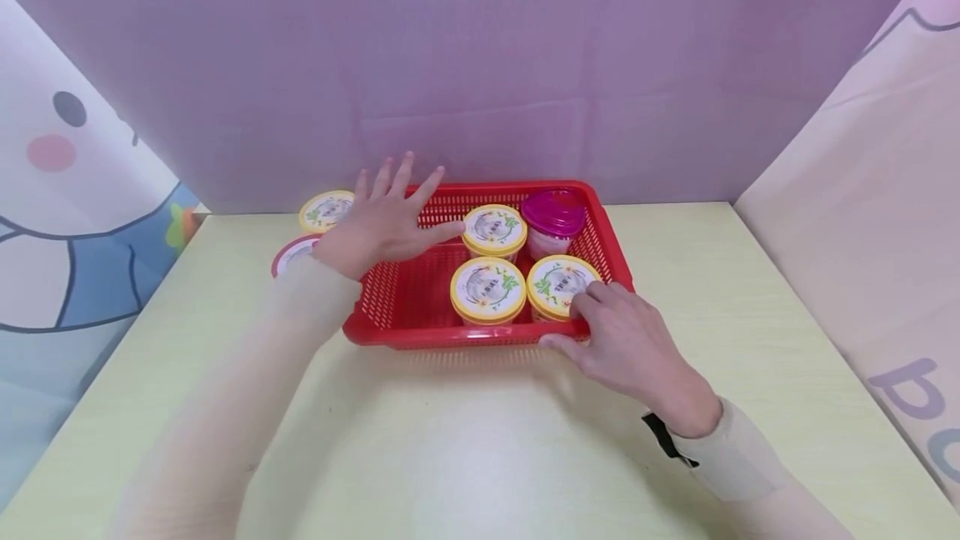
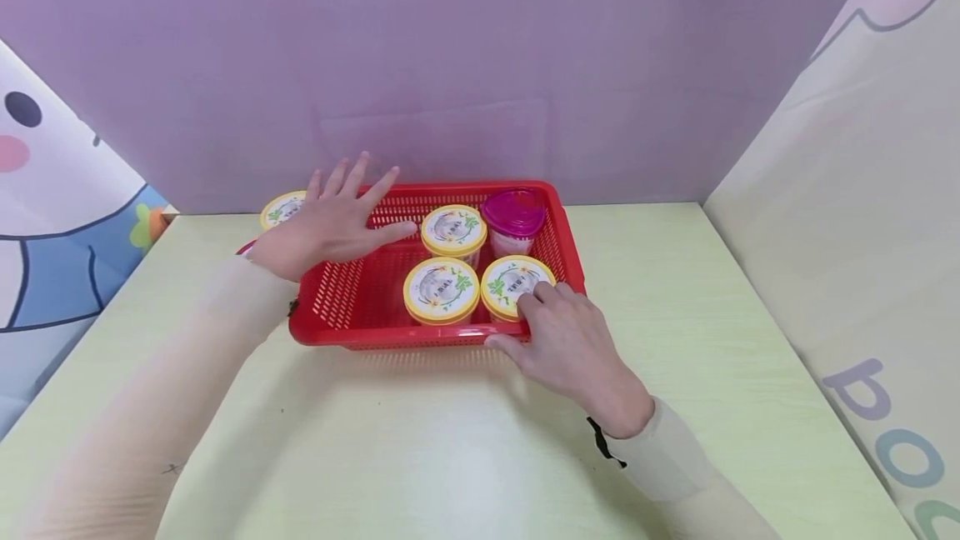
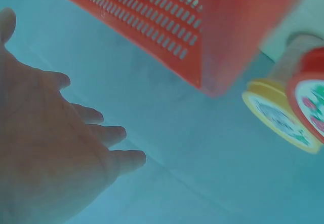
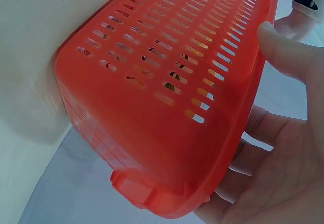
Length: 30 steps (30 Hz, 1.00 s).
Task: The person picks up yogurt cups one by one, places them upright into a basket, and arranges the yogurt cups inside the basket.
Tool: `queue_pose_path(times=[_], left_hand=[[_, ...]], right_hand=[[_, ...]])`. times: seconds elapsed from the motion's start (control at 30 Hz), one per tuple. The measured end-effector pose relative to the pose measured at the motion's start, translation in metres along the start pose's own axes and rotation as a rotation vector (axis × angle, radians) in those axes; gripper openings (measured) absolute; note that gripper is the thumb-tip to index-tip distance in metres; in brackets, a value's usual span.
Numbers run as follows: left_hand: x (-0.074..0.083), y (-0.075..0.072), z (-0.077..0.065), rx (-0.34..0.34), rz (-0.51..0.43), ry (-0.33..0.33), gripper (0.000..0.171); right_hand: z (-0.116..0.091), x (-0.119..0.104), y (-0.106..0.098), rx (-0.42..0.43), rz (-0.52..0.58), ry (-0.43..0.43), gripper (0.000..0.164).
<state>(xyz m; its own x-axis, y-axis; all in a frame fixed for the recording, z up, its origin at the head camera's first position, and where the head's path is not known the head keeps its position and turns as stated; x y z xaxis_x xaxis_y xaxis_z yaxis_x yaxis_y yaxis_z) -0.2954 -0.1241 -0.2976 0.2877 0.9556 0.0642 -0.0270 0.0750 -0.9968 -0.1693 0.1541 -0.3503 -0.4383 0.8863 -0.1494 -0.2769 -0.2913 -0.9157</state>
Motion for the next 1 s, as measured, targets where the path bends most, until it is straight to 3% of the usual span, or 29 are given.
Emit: queue_pose_path(times=[0.37,0.67,1.0], left_hand=[[-0.028,-0.005,-0.021,0.029,-0.022,-0.044,0.095],[-0.058,0.002,-0.036,0.036,-0.051,-0.064,0.096],[-0.091,0.012,-0.051,-0.011,-0.076,-0.113,0.094]], right_hand=[[0.000,0.000,-0.001,-0.014,-0.008,0.005,0.047],[-0.001,-0.001,0.000,-0.017,-0.003,0.006,0.046],[-0.001,0.000,0.000,-0.011,0.000,0.013,0.047]])
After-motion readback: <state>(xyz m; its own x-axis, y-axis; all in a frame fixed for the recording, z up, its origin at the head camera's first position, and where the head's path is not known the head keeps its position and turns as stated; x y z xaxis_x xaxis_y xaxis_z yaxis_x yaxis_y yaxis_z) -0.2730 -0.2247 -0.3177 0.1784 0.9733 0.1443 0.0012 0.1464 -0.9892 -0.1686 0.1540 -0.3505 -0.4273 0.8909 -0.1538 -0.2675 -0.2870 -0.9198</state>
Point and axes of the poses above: each hand's wrist, its own z-axis towards the middle knuckle, its own y-axis out of the palm, x = y × z, the point moved 3 cm from there along z, towards the middle knuckle, and after that the axes turned 6 degrees about x, right-handed, at the moved point
